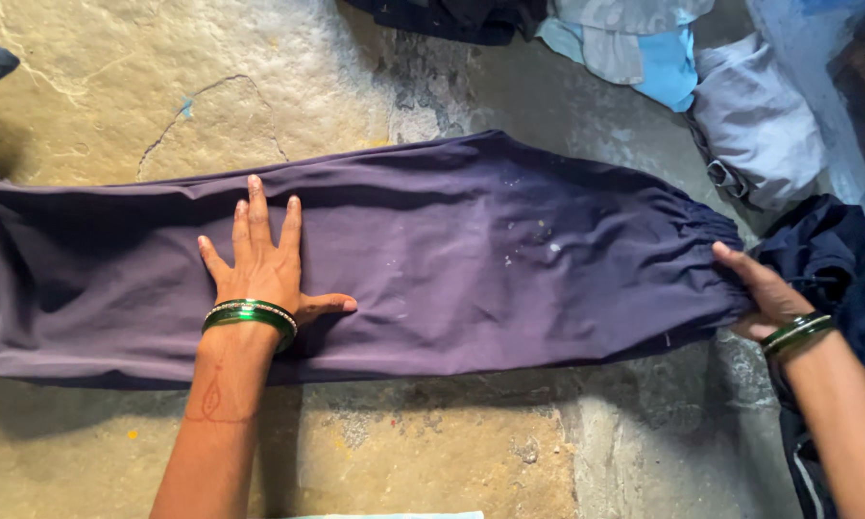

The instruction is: The person folds a pair of purple shorts by hand on the floor, smoothing and aligning the fabric, then places the folded item into a stack. The person then picks up a purple shirt, lays it flat, and begins folding it.

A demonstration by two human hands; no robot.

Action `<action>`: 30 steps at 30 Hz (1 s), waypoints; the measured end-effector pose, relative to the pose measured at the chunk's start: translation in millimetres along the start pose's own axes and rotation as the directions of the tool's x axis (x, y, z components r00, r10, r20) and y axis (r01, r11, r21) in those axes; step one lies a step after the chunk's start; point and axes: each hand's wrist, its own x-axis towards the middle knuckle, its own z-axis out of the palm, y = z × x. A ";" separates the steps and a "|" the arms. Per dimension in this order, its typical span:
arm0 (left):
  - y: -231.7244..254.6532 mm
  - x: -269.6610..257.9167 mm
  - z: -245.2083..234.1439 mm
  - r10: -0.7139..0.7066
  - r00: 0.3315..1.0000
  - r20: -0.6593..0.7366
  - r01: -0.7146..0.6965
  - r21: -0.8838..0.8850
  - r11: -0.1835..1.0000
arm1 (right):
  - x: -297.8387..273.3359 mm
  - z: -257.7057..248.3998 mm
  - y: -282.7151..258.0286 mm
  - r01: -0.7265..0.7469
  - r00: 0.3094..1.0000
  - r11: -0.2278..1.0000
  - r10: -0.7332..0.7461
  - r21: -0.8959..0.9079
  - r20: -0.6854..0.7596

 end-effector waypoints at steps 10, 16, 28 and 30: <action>4.7 0.4 5.0 0.048 0.994 -0.097 -0.046 0.020 0.999 | 14.9 -68.5 -15.6 0.194 0.980 0.969 -0.183 -0.152 0.084; 32.7 -2.0 26.6 0.271 0.942 -0.199 -0.280 -0.020 0.960 | 65.6 -81.8 -10.8 0.071 0.945 0.667 -0.283 -0.742 -0.164; 14.5 0.5 16.1 0.177 0.972 -0.152 -0.175 0.026 0.984 | 68.8 -97.8 -31.3 -0.180 0.722 0.313 -0.602 -0.933 -0.341; 18.3 -0.3 20.3 0.196 0.970 -0.145 -0.196 0.015 0.980 | 52.5 -57.8 -37.3 -0.169 0.661 0.172 -0.710 -0.970 -0.241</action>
